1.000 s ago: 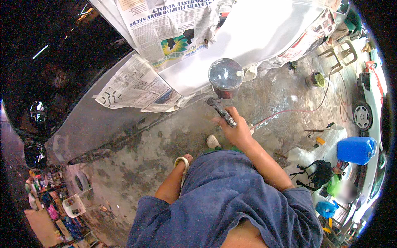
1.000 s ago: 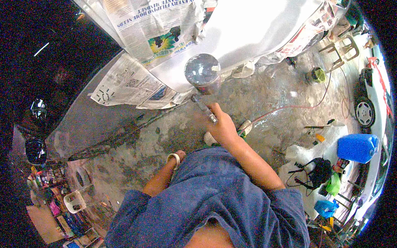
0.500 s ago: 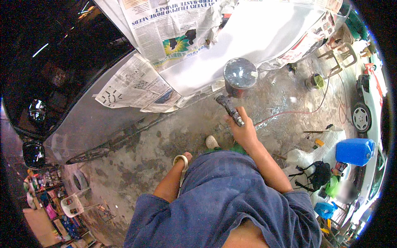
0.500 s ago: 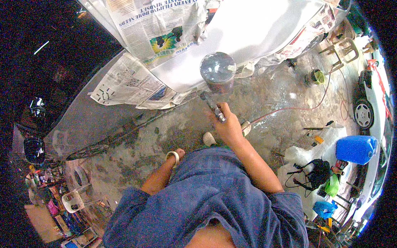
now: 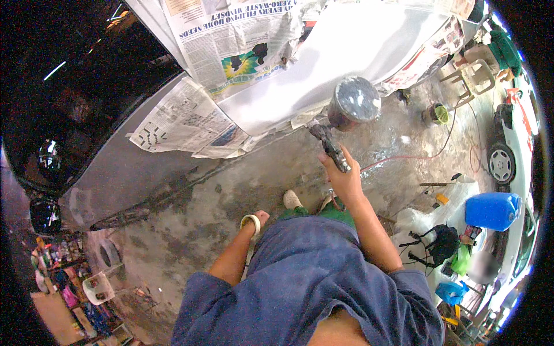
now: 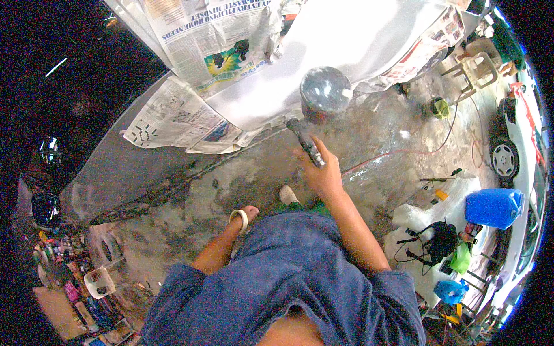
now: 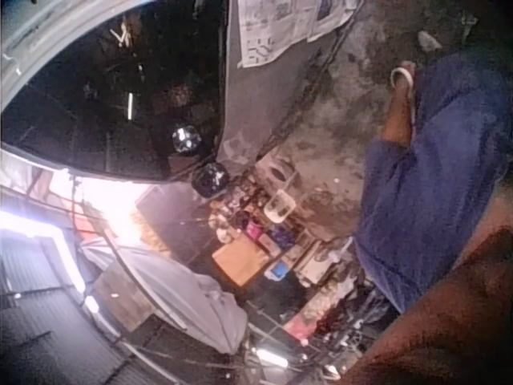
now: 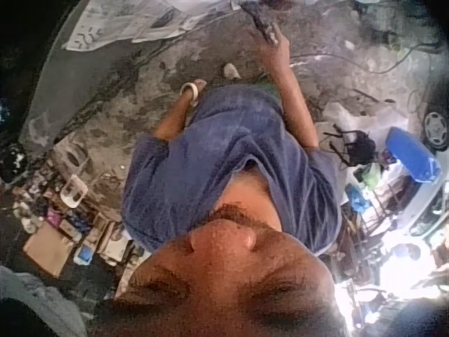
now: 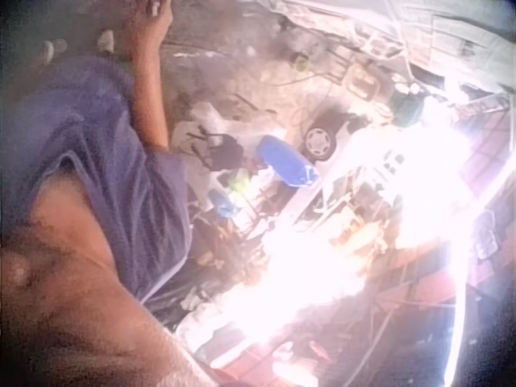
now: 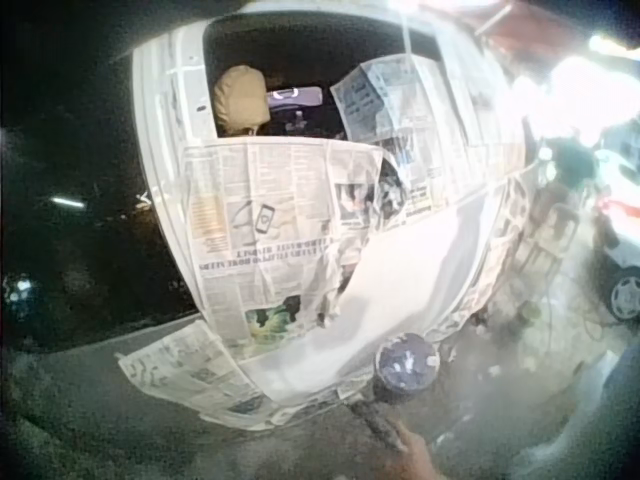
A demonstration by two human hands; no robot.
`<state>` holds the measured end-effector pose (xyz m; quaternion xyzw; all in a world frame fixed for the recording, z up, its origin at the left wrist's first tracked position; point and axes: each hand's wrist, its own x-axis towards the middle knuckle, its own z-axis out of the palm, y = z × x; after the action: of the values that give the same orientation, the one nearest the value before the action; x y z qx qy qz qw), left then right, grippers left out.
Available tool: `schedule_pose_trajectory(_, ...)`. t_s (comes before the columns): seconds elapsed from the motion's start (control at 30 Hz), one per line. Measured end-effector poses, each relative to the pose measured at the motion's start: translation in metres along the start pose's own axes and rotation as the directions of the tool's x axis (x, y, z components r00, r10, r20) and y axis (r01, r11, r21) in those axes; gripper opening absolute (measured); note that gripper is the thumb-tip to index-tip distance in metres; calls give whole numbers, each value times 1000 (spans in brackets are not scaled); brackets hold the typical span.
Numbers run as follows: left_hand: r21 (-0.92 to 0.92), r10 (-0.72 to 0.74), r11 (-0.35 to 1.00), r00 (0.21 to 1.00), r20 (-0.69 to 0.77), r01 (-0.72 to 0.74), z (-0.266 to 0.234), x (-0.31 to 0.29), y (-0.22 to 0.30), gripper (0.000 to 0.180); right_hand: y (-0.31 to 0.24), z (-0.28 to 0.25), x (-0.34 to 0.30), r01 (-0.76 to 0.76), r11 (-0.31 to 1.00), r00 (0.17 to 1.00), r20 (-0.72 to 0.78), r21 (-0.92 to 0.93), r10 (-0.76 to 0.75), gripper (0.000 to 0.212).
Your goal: The person uses a spray gun to apply white paint to a car door covered with newspaper. The person moves the spray gun in steady horizontal strokes across the surface, occasionally adjusting their position by squatting to reach lower areas.
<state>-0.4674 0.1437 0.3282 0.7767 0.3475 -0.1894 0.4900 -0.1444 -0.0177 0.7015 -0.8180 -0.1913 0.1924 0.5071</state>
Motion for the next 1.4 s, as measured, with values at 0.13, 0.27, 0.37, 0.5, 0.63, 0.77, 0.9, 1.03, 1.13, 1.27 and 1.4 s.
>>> schedule_pose_trajectory(0.13,-87,-220,964,939,265,251,9,-10,83,37,16,-14,-16,-18,985,997,74,173,5,50)
schedule_pose_trajectory(0.27,245,-55,968,918,393,-47,55,-13,86,31,70,-18,-31,28,987,997,64,159,-39,54)
schedule_pose_trajectory(0.37,227,-54,969,821,569,-93,61,-43,101,32,106,-18,-39,-133,961,989,102,243,111,55)
schedule_pose_trajectory(0.5,267,-114,953,645,756,-144,34,-110,178,43,155,-7,-34,-261,926,965,110,273,240,53)
schedule_pose_trajectory(0.63,281,-112,929,541,834,-241,78,-80,148,40,233,14,-11,-134,969,991,11,207,135,52)
schedule_pose_trajectory(0.77,33,101,961,461,881,-274,111,8,201,40,306,37,28,-43,972,998,-27,232,51,51)
schedule_pose_trajectory(0.9,-275,428,821,220,877,-500,149,99,235,35,365,65,75,-15,964,1000,25,266,9,50)
schedule_pose_trajectory(1.03,-335,497,680,74,865,-652,181,169,258,30,439,108,107,77,960,995,40,269,-91,52)
schedule_pose_trajectory(1.13,-383,674,495,67,735,-780,217,208,235,30,494,138,121,85,966,994,48,246,-100,53)
schedule_pose_trajectory(1.27,-212,753,382,171,635,-900,253,257,186,27,557,198,146,287,946,956,-100,151,-275,48)
schedule_pose_trajectory(1.4,73,837,299,298,459,-951,253,264,164,22,599,219,163,321,940,943,-133,116,-305,51)
